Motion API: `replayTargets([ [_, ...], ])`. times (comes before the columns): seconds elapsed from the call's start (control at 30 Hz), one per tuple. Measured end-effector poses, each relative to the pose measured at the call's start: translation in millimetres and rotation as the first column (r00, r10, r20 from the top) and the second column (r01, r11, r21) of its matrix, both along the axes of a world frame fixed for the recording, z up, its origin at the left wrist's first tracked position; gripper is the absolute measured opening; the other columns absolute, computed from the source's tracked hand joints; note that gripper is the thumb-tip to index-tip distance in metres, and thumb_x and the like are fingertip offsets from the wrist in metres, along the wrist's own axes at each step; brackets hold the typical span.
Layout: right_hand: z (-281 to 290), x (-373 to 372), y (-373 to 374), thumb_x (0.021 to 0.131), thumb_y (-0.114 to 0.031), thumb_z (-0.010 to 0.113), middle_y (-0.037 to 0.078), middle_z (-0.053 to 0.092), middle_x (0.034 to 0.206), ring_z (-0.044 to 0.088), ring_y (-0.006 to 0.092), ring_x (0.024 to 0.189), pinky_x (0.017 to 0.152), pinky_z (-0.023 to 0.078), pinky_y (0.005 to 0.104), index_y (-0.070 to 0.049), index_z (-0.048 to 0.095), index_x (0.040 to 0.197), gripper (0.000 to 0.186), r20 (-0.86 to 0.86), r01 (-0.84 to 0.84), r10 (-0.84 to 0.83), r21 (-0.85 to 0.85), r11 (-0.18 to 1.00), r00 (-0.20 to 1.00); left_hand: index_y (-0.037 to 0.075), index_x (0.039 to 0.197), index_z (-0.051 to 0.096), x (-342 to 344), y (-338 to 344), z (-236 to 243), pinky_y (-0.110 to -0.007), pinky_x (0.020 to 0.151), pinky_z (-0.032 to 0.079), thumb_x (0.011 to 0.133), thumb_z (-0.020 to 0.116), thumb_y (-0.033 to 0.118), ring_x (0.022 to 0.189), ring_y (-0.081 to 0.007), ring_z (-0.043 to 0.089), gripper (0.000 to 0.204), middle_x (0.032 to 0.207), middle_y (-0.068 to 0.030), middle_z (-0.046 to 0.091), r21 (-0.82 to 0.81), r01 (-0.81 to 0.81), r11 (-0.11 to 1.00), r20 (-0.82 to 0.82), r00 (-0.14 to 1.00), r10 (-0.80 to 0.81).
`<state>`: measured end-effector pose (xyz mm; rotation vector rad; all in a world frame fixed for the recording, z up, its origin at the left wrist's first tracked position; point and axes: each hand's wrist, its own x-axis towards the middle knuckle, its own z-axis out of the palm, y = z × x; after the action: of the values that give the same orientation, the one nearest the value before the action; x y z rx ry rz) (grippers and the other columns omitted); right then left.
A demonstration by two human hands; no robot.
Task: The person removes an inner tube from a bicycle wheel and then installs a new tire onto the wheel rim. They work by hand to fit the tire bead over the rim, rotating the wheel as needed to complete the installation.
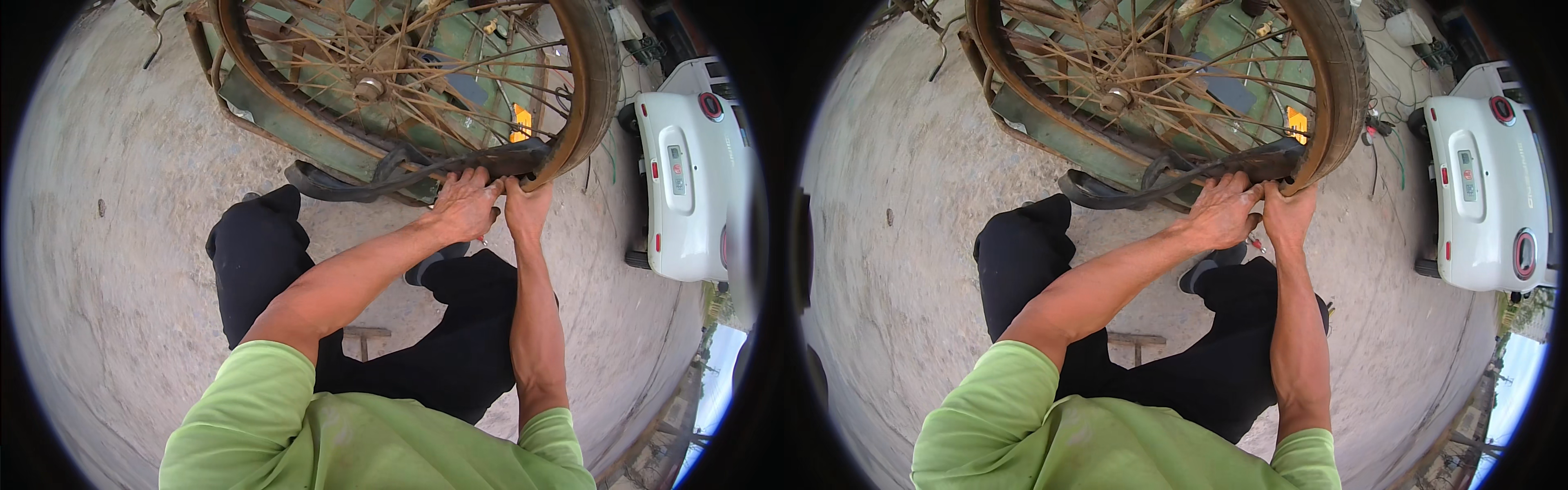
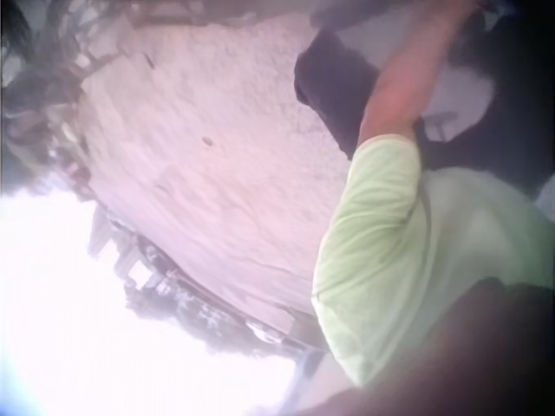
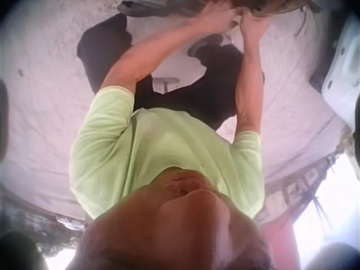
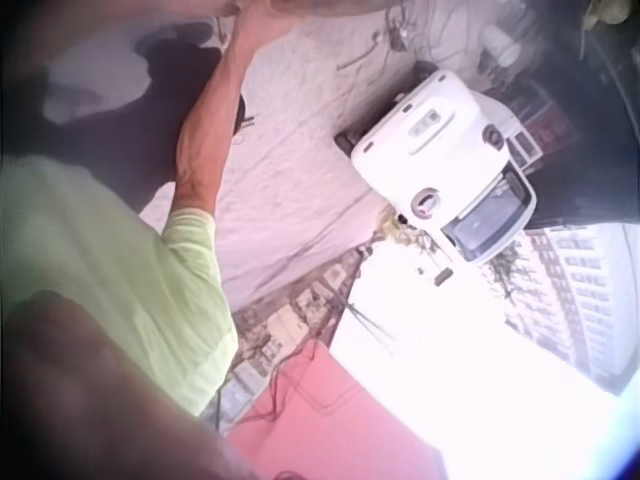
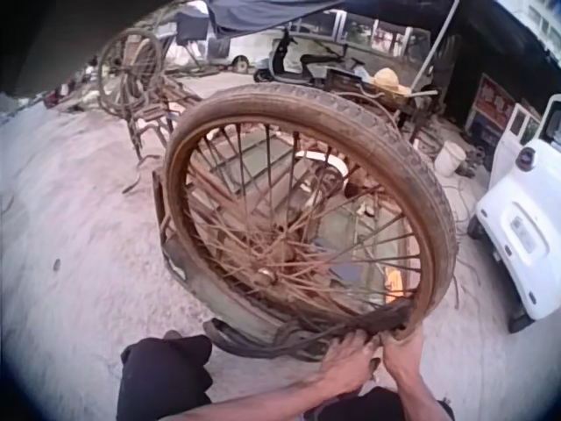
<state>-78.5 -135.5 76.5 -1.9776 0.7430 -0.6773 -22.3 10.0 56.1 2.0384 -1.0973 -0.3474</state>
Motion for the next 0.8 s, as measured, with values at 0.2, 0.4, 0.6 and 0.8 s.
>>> replayTargets([
  [0.2,17,-3,1,0.092,-0.012,0.084,0.011,0.073,0.111,0.069,0.0207,0.1,0.093,0.056,0.0365,0.005,0.063,0.122,0.039,-0.025,-0.044,0.043,-0.048,0.998,0.999,0.003,0.131,0.074,17,-2,-8,-0.052,0.106,0.052,0.093,0.074,0.021,0.12,-0.0382,0.066,0.042,0.121,-0.0202,0.067,-0.166,0.009,0.986,-0.142,0.989,-0.033],
  [0.4,71,10,16,0.092,-0.025,0.092,0.015,0.072,0.124,0.071,0.0198,0.107,0.095,0.057,0.0342,0.006,0.057,0.141,0.067,0.241,0.02,0.012,-0.13,0.991,0.971,-0.002,0.135,0.072,17,17,2,-0.037,0.097,0.058,0.098,0.077,0.017,0.113,-0.0254,0.074,0.042,0.128,-0.019,0.072,-0.414,-0.24,0.878,-0.479,0.878,0.014],
  [0.6,61,12,31,0.085,-0.022,0.092,0.02,0.071,0.126,0.072,0.0333,0.111,0.101,0.055,0.0435,0.003,0.055,0.142,0.072,0.058,0.106,-0.095,-0.22,0.97,0.994,-0.003,0.133,0.073,19,45,-45,-0.034,0.091,0.057,0.103,0.072,0.021,0.101,-0.0189,0.074,0.038,0.114,-0.0153,0.08,-0.113,-0.348,0.931,-0.593,0.775,0.218],
  [0.8,45,15,25,0.084,-0.02,0.084,0.02,0.072,0.115,0.072,0.0366,0.106,0.099,0.054,0.0453,0.001,0.059,0.132,0.057,0.022,0.177,-0.175,-0.112,0.978,0.984,-0.003,0.138,0.069,33,41,-50,-0.034,0.081,0.06,0.105,0.072,0.024,0.084,-0.0181,0.074,0.043,0.099,-0.0111,0.078,0.037,-0.429,0.902,-0.654,0.673,0.346],
])
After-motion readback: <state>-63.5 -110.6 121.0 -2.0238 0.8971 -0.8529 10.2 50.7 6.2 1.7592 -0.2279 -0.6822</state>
